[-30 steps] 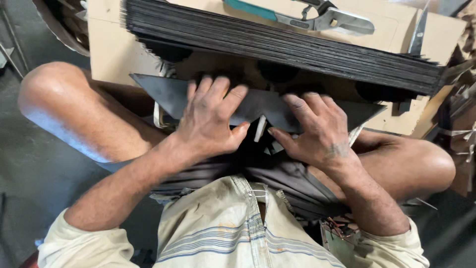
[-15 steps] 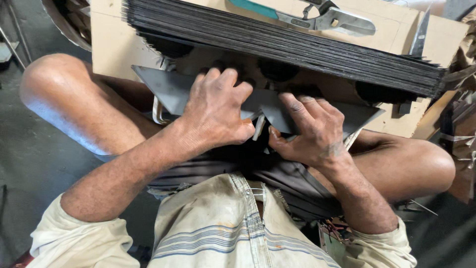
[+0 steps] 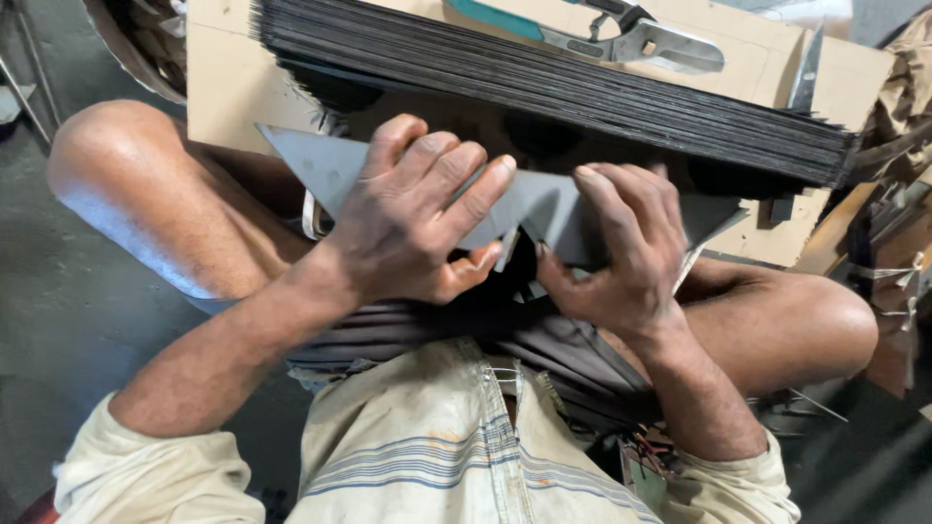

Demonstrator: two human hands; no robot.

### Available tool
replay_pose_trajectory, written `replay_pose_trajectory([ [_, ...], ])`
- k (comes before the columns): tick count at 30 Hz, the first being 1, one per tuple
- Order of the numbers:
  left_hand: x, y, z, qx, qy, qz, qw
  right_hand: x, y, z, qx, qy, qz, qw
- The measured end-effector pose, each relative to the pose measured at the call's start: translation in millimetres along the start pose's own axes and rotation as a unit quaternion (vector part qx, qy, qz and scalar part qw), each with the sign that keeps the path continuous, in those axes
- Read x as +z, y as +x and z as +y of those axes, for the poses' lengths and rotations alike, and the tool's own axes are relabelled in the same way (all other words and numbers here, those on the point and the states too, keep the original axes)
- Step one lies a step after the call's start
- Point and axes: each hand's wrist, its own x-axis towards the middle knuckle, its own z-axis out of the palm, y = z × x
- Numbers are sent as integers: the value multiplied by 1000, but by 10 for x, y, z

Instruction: The person sits on the workshop floor with a board across their lap holding a stack of thin dark metal laminations. They align the sheets by hand, tap the stack square with a mallet, then pick up and reposition loose metal pieces from the floor.

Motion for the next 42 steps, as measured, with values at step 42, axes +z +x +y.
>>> replay_pose_trajectory([
  [42,-99,-877,-898,-398,-267,267,836,640,2068,-709,-117,-51,-179,976],
])
